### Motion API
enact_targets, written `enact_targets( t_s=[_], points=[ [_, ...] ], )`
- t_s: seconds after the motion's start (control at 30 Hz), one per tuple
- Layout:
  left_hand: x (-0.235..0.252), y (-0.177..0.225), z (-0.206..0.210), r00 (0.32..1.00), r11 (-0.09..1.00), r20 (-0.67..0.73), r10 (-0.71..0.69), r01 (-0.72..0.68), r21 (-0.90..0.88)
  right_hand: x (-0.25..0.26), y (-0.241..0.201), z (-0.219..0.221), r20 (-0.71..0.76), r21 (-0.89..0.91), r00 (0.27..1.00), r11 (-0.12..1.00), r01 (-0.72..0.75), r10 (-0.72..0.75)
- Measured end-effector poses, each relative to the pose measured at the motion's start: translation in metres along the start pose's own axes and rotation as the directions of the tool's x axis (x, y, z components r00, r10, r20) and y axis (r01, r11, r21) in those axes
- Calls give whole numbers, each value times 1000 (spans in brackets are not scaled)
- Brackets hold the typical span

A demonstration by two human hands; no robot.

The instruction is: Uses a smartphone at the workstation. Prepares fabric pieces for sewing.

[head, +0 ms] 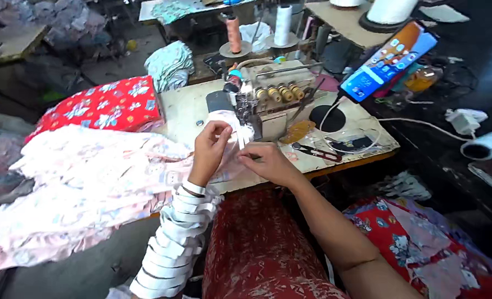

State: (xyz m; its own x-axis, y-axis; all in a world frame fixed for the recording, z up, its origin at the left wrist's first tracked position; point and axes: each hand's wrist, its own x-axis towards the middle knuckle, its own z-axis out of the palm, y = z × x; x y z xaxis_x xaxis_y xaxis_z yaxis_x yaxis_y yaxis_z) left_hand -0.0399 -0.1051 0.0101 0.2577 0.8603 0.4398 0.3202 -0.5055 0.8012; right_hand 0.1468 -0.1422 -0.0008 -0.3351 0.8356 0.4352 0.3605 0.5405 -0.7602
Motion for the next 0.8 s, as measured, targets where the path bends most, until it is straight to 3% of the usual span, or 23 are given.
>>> enact_targets(
  t_s=[0.03,0.1,0.17,0.23,0.37,0.47,0.53,0.6,0.7,0.8],
  points=[
    [-8,-4,10,991,981,-51,-121,112,-159,-4,-3,0,-31,105,999,994,-13,16],
    [-19,-12,30,935,842,0,-354,319,-434,-11,-7,2,-82,298,990,951,-82,111],
    [-18,-13,45,886,703,59,-459,403,-586,-15,-7,4,-96,370,978,919,-136,183],
    [-7,-6,49,884,687,19,-467,376,-622,-13,-7,6,-114,401,964,899,-176,240],
    [18,5,31,930,777,-61,-363,266,-571,-8,-5,6,-23,317,916,872,-373,400],
    [-4,7,22,982,915,-47,-181,151,-375,-8,-1,1,32,249,939,907,-338,341],
    [-29,-11,26,998,997,-57,2,-6,-73,-9,-2,-12,-45,200,979,962,-186,198],
    [-50,-40,40,995,974,-3,104,-101,204,-7,-3,-25,-110,120,990,990,-78,92],
    [-69,-74,66,996,896,72,57,-82,436,-6,-5,-15,-87,202,991,976,-81,100],
    [-68,-71,71,993,876,116,38,-89,475,0,-4,4,3,301,987,942,-152,158]
  ],
)
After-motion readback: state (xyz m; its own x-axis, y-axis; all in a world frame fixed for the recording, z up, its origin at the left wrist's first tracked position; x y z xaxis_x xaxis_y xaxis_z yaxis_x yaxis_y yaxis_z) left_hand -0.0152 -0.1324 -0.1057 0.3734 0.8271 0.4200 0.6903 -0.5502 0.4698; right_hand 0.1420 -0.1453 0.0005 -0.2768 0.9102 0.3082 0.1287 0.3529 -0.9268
